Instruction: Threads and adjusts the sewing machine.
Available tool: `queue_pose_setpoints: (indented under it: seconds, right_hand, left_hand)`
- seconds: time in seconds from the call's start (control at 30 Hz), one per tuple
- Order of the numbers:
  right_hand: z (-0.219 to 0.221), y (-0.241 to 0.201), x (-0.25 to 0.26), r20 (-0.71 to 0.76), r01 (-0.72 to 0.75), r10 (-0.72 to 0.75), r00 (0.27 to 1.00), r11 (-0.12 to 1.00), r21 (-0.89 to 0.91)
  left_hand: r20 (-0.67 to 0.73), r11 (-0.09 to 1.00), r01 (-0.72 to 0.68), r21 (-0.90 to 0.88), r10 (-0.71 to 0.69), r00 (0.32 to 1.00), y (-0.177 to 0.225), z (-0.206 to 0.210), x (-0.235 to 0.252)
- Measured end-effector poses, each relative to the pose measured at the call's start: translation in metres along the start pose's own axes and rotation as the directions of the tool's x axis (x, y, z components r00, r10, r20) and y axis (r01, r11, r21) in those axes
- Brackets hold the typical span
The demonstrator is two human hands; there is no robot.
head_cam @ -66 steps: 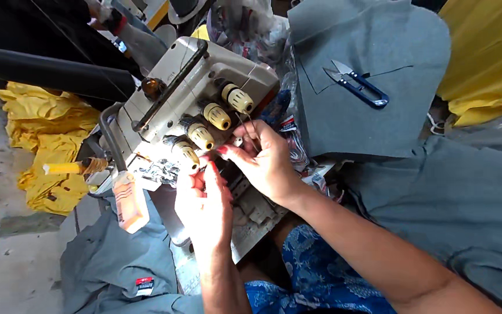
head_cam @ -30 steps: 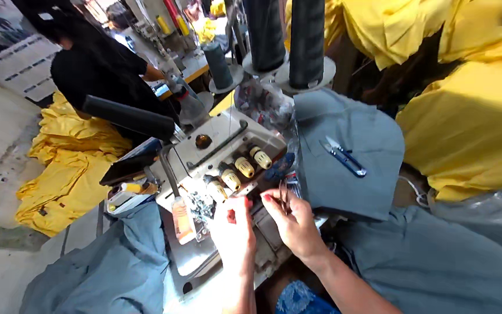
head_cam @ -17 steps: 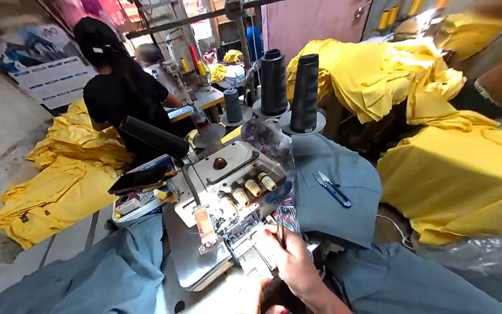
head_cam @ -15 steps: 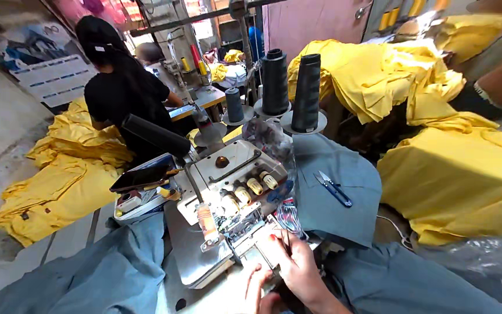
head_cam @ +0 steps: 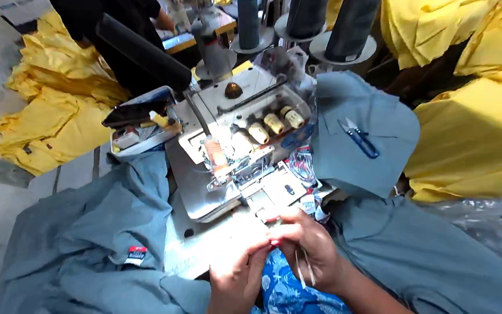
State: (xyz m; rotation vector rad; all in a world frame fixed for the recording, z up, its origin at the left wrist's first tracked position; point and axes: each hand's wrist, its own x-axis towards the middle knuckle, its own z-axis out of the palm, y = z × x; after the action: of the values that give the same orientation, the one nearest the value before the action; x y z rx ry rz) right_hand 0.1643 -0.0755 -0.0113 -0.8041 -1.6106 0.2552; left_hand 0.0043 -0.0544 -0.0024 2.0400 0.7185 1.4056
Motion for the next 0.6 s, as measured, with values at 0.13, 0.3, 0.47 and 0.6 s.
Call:
queue_pose_setpoints:
  seconds: [0.13,0.3,0.47,0.6]
  right_hand:
    - [0.013,0.002,-0.002,0.042,-0.138,0.133,0.990,0.978,0.155]
    - [0.012,0.007,-0.011,0.024,-0.220,0.218,0.976,0.972,0.084]
    - [0.002,0.006,-0.012,0.045,-0.355,0.353,0.934,0.913,0.199]
    - [-0.001,0.008,-0.012,0.051,-0.380,0.379,0.924,0.896,0.230]
  left_hand:
    - [-0.135,0.965,0.107,-0.241,-0.142,0.981,0.001,0.006,-0.004]
    - [-0.124,0.815,0.255,-0.520,-0.367,0.922,-0.002,0.019,-0.003]
    - [0.078,0.726,0.310,-0.614,-0.335,0.939,-0.022,0.020,-0.002]
    - [0.138,0.632,0.345,-0.694,-0.353,0.925,-0.030,0.025,-0.002]
